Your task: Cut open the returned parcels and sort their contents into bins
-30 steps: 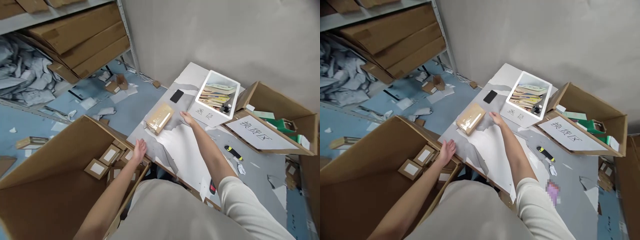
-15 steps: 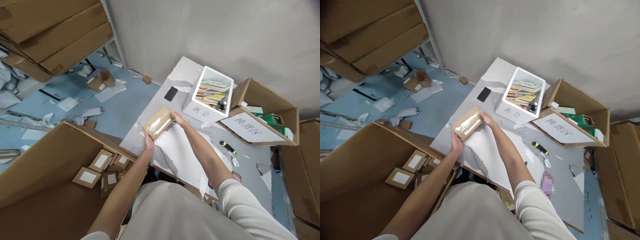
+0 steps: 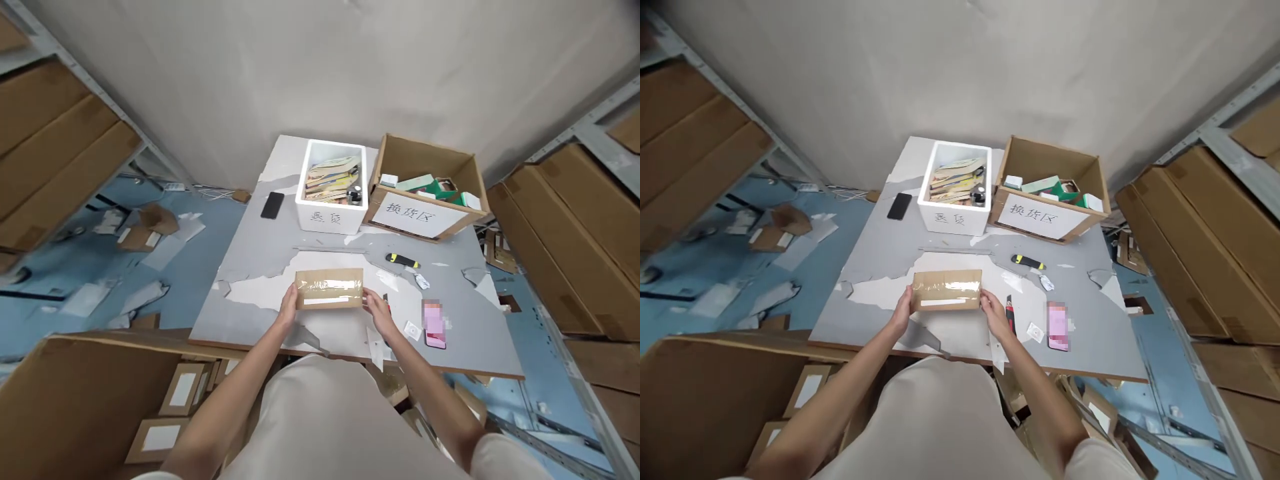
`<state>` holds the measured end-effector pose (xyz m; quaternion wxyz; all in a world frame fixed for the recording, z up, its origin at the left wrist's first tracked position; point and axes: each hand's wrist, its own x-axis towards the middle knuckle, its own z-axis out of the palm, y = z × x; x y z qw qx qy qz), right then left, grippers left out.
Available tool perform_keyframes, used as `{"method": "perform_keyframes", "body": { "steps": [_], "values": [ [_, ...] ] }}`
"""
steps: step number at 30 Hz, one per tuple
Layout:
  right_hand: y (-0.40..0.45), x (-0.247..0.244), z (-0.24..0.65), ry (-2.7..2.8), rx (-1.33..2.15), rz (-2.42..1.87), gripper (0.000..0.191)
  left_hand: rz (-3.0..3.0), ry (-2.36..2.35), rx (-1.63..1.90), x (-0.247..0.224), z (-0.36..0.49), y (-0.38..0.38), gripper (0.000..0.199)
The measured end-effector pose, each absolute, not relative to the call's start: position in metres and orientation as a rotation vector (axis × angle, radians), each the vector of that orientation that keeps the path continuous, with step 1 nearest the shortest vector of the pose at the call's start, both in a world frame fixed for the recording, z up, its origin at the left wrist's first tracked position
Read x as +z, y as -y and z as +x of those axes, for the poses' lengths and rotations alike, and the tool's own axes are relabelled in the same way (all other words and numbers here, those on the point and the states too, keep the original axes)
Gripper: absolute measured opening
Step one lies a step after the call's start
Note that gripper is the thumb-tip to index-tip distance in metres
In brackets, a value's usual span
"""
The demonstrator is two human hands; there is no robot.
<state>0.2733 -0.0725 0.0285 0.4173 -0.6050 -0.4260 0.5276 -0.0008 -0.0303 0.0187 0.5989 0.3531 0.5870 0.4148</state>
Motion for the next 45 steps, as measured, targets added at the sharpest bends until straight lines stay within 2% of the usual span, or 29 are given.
{"method": "perform_keyframes", "body": {
  "steps": [5, 10, 17, 24, 28, 31, 34, 38, 41, 45],
  "values": [
    [0.127, -0.009, 0.279, 0.921, 1.214, -1.577, 0.059, 0.892, -1.34, 0.749, 0.017, 0.017, 0.031, 0.063],
    [0.138, -0.029, 0.274, 0.835, 1.224, -1.651, 0.055, 0.985, -1.372, 0.688, 0.006, 0.014, 0.035, 0.061],
    [0.135, -0.04, 0.28, 0.679, 1.372, -1.653, 0.06, 0.926, -1.42, 0.723, -0.009, 0.007, 0.042, 0.058],
    [0.135, -0.037, 0.278, 0.619, 1.471, -1.627, 0.067, 0.767, -1.392, 0.665, -0.018, -0.009, 0.047, 0.044],
    [0.129, -0.032, 0.278, 0.674, 1.517, -1.626, 0.068, 0.813, -1.358, 0.707, -0.029, -0.015, 0.054, 0.045],
    [0.126, -0.036, 0.287, 0.722, 1.514, -1.634, 0.065, 0.889, -1.333, 0.729, -0.04, -0.024, 0.057, 0.054],
    [0.126, -0.043, 0.297, 0.816, 1.436, -1.711, 0.075, 1.055, -1.328, 0.662, -0.047, -0.032, 0.057, 0.063],
    [0.124, -0.05, 0.297, 1.034, 1.406, -1.695, 0.089, 1.265, -1.28, 0.541, -0.044, -0.031, 0.055, 0.053],
    [0.119, -0.051, 0.289, 1.082, 1.422, -1.626, 0.09, 1.275, -1.277, 0.539, -0.041, -0.024, 0.053, 0.046],
    [0.114, -0.047, 0.284, 1.013, 1.46, -1.637, 0.084, 1.203, -1.25, 0.575, -0.04, -0.021, 0.053, 0.048]
  ]
}}
